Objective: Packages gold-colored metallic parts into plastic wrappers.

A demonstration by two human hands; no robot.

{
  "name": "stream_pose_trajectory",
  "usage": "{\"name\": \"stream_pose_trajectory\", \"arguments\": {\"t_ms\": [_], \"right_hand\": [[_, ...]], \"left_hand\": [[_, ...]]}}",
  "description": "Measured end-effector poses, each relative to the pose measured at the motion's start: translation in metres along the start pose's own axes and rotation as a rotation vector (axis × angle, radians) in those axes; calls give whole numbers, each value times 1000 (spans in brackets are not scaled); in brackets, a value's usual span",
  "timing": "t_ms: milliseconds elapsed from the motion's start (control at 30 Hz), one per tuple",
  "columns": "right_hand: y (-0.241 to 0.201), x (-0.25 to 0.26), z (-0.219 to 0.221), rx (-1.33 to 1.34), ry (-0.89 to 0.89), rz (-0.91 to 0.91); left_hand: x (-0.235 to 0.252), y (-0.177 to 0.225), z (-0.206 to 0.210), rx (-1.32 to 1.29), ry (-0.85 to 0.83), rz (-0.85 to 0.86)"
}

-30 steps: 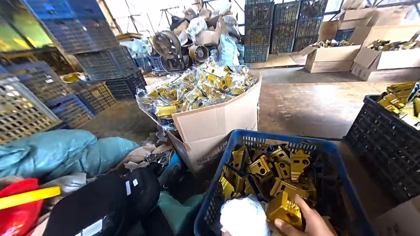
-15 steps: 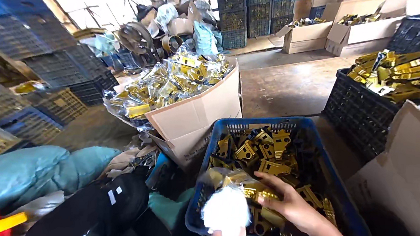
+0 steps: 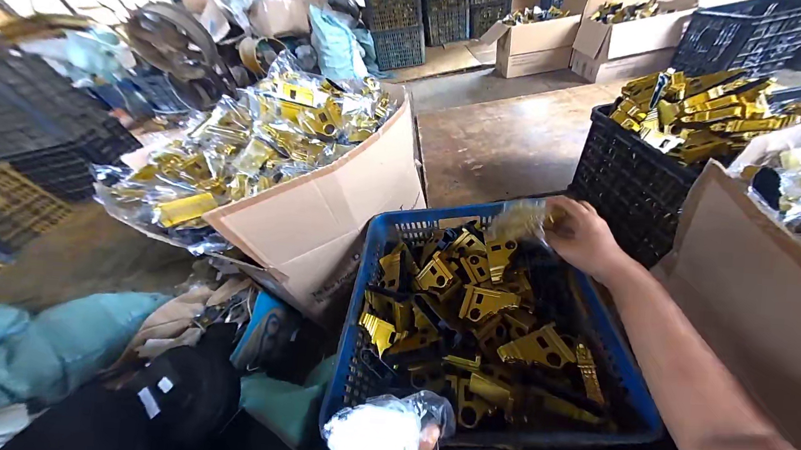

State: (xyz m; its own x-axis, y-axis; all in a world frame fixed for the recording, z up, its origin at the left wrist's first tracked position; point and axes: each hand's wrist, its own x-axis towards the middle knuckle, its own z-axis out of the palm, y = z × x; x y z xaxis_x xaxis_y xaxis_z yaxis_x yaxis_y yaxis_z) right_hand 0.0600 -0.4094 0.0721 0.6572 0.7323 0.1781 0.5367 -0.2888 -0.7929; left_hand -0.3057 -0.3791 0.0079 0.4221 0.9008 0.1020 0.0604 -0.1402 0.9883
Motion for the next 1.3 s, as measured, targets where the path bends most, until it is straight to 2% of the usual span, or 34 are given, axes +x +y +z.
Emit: {"name": "stream_pose_trajectory", "arguments": {"t_ms": [33, 100, 200, 233, 267, 333, 467, 533, 633, 700, 767, 800, 833, 900, 933, 967, 1000, 1033, 1100, 1133, 1200, 1300], "right_hand": [[-3, 2, 6, 51, 10, 14], [-10, -22, 31, 145, -96, -125], [-19, -100, 80, 288, -525, -394], [-18, -120, 94, 366, -615, -445], [-13, -134, 104, 440, -629, -447], [-4, -146, 108, 516, -607, -314], [-3, -157, 97, 549, -721, 5], [-2, -157, 91, 614, -802, 50], [4, -158, 88, 703, -971, 51], [5, -160, 90, 785, -920, 139], [1, -169, 98, 876, -771, 195], [-4, -175, 103, 894, -692, 177], [-11, -181, 110, 878, -639, 91], [-18, -188, 115, 807, -708, -210], [-20, -185, 112, 738, -785, -328], [-20, -176, 106, 673, -856, -352], [-17, -163, 98, 603, -865, -301], [-12, -147, 92, 507, -799, -218], [2, -100, 88, 125, -635, -77], [11, -74, 95, -141, -617, -35], [36, -34, 125, -558, -699, -11], [60, -15, 155, -749, -842, -80]], "left_hand": [[-1, -1, 6, -1, 27, -5], [3, -2, 20, 24, 49, 9], [6, -19, 38, 239, 27, 174], [5, -28, 41, 282, 13, 240], [3, -34, 42, 311, -11, 274], [-4, -32, 40, 212, -103, 194], [-8, -13, 39, -195, -246, 48], [-7, -14, 41, -217, -246, 35], [-5, -27, 30, -114, -178, 101], [4, -34, 12, 82, 17, 216], [14, -37, -3, 191, 151, 291], [11, -33, -6, 133, 103, 273], [4, -22, -5, 19, -18, 196], [-16, -2, 5, -202, -314, -41], [-21, 2, 7, -220, -367, -109], [-23, 2, 6, -187, -347, -115], [-22, -3, 4, -138, -265, -88], [-19, -12, -1, -72, -167, -40], [-7, -29, -7, 26, -5, 40], [1, -36, -7, 2, 41, 59], [15, -37, -2, -98, 94, 73], [33, -33, 15, -176, 169, 125]]}}
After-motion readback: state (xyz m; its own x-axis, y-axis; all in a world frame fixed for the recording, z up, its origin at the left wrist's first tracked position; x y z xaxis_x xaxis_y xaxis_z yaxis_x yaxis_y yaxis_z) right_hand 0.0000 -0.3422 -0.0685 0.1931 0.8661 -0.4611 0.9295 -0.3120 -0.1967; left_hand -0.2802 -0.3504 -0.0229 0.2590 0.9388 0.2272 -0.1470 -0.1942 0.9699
